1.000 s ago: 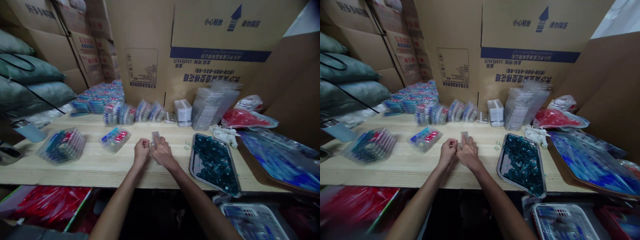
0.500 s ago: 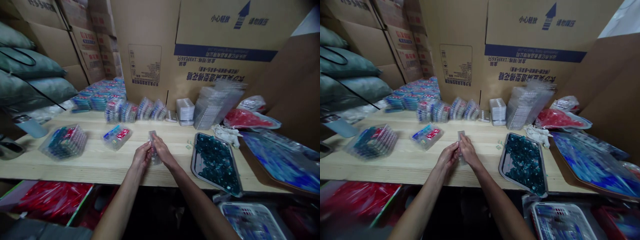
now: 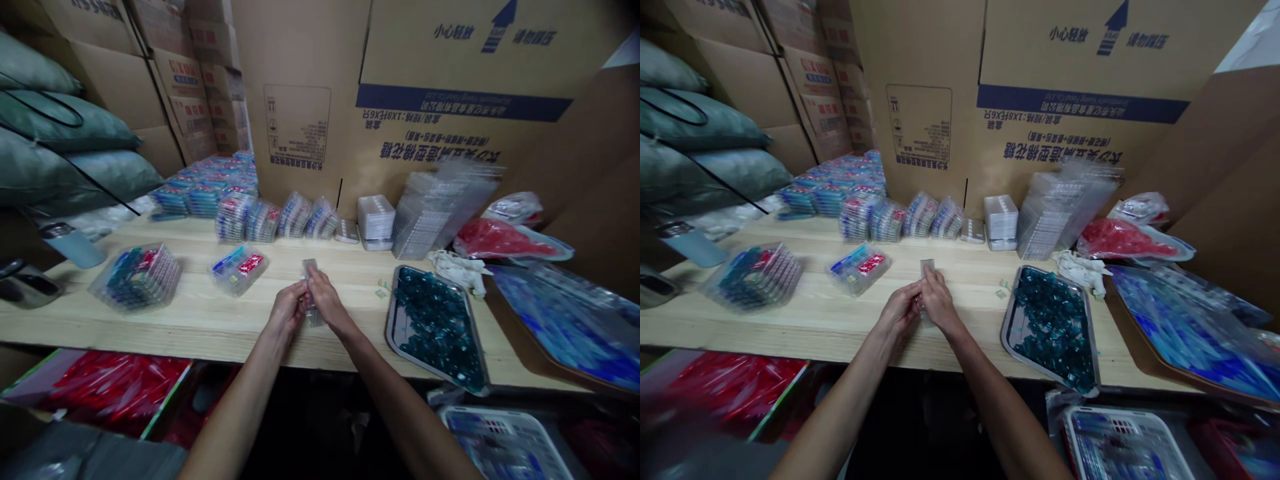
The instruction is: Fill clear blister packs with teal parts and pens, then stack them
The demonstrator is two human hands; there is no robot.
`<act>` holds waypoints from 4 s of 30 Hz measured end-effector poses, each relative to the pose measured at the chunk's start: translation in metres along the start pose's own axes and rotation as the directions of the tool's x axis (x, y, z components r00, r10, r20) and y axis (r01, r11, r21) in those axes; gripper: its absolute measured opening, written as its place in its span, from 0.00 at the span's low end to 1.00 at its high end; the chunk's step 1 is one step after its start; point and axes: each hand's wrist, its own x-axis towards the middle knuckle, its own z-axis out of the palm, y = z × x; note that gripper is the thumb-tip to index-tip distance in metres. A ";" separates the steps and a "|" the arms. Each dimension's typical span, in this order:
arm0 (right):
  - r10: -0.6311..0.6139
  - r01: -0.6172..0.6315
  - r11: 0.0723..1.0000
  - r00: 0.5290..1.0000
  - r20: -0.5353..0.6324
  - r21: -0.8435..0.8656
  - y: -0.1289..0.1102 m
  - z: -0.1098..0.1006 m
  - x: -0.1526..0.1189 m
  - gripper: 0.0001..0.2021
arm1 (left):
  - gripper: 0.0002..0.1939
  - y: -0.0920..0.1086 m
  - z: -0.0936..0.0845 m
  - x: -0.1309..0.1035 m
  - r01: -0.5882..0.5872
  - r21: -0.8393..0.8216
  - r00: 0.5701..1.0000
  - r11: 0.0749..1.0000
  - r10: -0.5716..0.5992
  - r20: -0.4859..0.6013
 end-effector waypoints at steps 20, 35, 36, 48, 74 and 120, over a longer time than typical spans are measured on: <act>0.123 -0.239 0.837 0.959 -0.256 -0.492 0.029 -0.105 0.016 0.27 | 0.11 0.096 -0.032 -0.068 -0.201 0.327 0.956 0.923 0.112 0.271; 0.379 -0.623 0.469 0.782 -0.494 -0.626 0.078 -0.242 -0.141 0.21 | 0.28 -0.071 0.059 -0.062 -0.498 0.748 0.859 -0.438 -0.129 0.496; 0.391 -0.610 0.477 0.792 -0.468 -0.633 0.083 -0.246 -0.147 0.21 | 0.27 -0.067 0.064 -0.058 -0.506 0.751 0.852 -0.424 -0.110 0.512; 0.294 -0.439 0.741 0.892 -0.344 -0.508 0.105 -0.200 -0.133 0.15 | 0.14 -0.131 0.149 -0.036 -0.696 0.704 0.714 -0.143 -0.242 0.657; 0.143 -0.503 0.675 0.807 -0.573 -0.539 0.120 -0.163 -0.161 0.25 | 0.09 -0.033 0.102 0.011 0.209 0.309 0.941 0.928 -0.277 0.193; 0.022 -0.051 0.826 0.998 -0.059 -0.562 0.026 -0.078 -0.137 0.09 | 0.18 -0.049 0.051 -0.078 -0.371 0.740 0.911 0.560 0.067 0.407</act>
